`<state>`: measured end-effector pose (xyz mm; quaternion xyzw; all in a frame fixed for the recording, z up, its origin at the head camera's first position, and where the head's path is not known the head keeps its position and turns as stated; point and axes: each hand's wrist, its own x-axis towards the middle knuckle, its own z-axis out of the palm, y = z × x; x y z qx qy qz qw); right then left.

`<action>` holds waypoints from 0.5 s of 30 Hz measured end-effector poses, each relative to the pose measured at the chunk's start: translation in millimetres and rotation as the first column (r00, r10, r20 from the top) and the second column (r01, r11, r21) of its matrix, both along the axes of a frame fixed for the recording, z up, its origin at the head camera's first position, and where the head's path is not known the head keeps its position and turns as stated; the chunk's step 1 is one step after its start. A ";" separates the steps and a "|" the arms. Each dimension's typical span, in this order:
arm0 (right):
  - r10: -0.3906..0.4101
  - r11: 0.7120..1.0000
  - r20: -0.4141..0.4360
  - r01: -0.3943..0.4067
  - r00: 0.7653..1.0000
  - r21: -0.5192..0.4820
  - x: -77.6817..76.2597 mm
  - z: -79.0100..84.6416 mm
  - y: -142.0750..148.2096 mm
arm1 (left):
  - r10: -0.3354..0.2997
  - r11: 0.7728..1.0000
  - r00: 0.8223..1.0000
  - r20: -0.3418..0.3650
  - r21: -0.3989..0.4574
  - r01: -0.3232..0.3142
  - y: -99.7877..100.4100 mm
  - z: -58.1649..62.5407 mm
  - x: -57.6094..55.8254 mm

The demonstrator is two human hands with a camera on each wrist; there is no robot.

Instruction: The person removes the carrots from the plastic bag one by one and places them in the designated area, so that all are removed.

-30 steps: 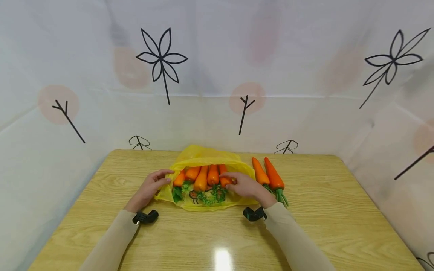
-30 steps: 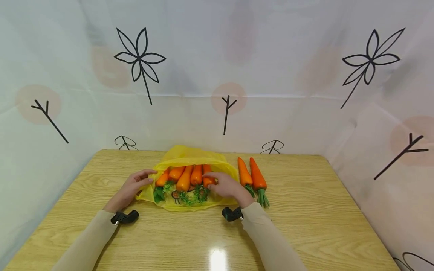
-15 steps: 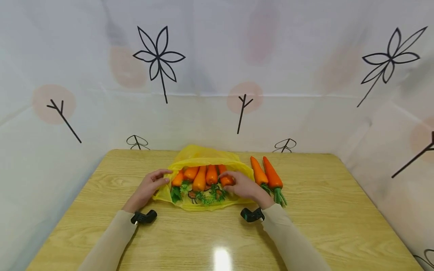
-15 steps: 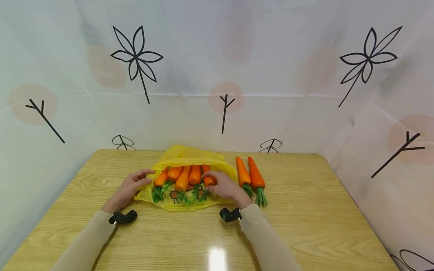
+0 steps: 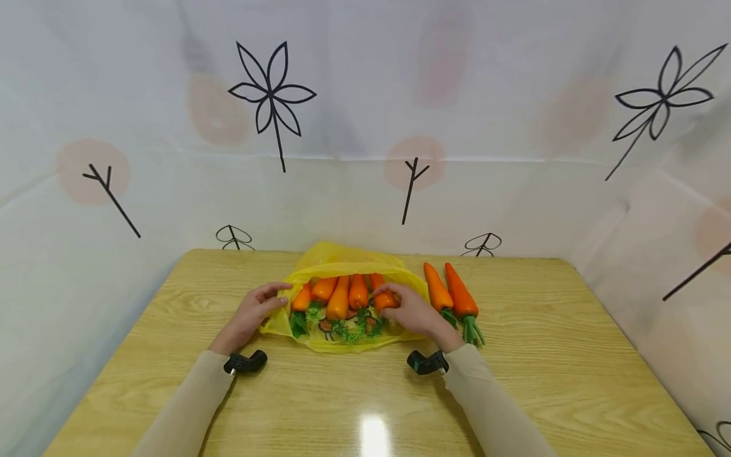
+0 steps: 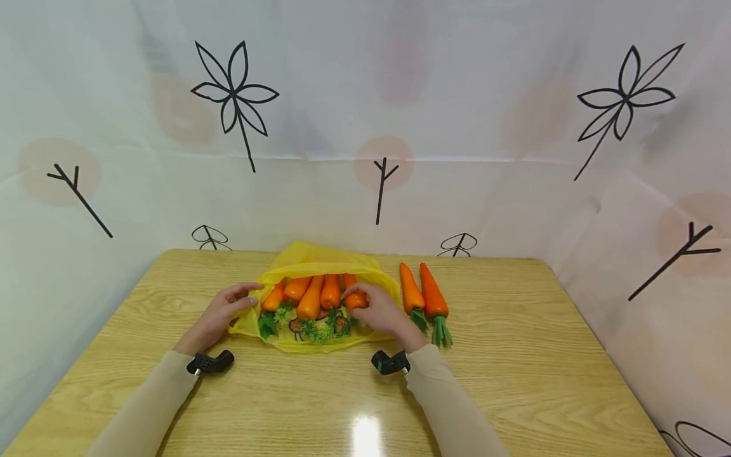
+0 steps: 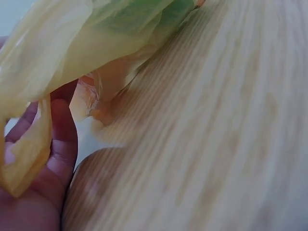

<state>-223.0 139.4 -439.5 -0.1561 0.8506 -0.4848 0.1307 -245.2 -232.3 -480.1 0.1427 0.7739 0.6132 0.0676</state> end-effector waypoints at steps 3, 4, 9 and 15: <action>0.001 1.000 -0.002 -0.001 1.000 -0.020 0.6 1.8 1.0 | 0.001 1.000 1.000 0.011 0.013 -0.001 0.3 1.2 0.3; 0.003 1.000 -0.007 -0.004 1.000 -0.023 0.7 2.5 1.3 | -0.001 1.000 1.000 0.011 0.017 0.001 0.3 1.5 0.4; 0.022 0.999 -0.017 -0.023 1.000 -0.036 3.0 6.8 1.4 | -0.012 0.998 1.000 0.014 0.055 0.011 -0.3 0.5 0.4; 0.015 1.000 -0.020 -0.016 1.000 -0.027 9.5 18.9 2.2 | -0.034 0.995 0.999 0.013 0.092 0.033 -1.8 -1.2 0.1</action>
